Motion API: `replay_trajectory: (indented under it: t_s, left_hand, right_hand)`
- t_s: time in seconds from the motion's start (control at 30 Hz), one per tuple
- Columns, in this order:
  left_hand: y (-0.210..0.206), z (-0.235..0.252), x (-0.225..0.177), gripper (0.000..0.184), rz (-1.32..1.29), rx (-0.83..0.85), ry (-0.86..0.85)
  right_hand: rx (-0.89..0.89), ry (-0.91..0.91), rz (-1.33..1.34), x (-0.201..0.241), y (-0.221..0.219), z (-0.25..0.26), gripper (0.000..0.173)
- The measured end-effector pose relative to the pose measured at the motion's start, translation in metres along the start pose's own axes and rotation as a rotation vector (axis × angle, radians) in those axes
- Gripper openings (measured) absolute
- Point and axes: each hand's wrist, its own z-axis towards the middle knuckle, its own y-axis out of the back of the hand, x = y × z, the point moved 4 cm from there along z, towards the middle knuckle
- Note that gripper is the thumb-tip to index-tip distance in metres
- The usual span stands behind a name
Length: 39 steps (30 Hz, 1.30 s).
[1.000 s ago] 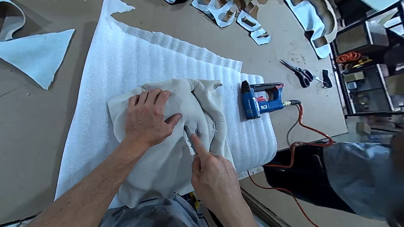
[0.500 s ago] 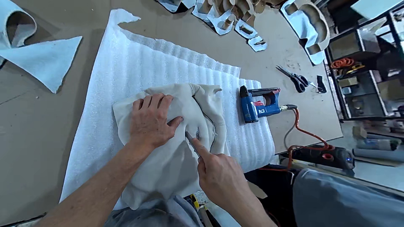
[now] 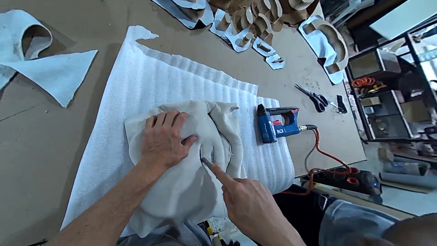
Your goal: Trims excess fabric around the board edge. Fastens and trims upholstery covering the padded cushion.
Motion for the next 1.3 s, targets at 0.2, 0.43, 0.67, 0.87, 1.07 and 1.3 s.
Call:
replay_trajectory:
  t_s: [0.2, 0.43, 0.67, 0.87, 1.07, 1.3]
  left_hand:
    - [0.002, 0.001, 0.002, 0.066, 0.008, -0.007, 0.002]
    - [0.004, 0.0, 0.0, 0.066, -0.006, -0.005, 0.02]
    - [0.008, -0.016, -0.021, 0.028, -0.178, 0.135, -0.608]
    - [-0.002, -0.024, -0.042, 0.058, -0.015, 0.287, -0.694]
    - [-0.006, -0.023, -0.042, 0.054, -0.029, 0.344, -0.633]
    - [-0.006, -0.013, -0.034, 0.048, -0.013, 0.447, -0.69]
  right_hand:
    - [0.037, -0.005, -0.054, 0.003, 0.004, -0.004, 0.061]
    - [-0.103, -0.019, 0.052, -0.007, 0.012, -0.015, 0.053]
    - [-0.693, -0.34, 0.884, 0.05, -0.032, -0.114, 0.054]
    - [-0.585, -0.226, 0.993, 0.158, -0.092, -0.146, 0.046]
    - [-0.766, -0.386, 1.0, 0.164, -0.097, -0.173, 0.046]
    - [-0.676, -0.621, 0.671, 0.099, -0.079, -0.138, 0.034]
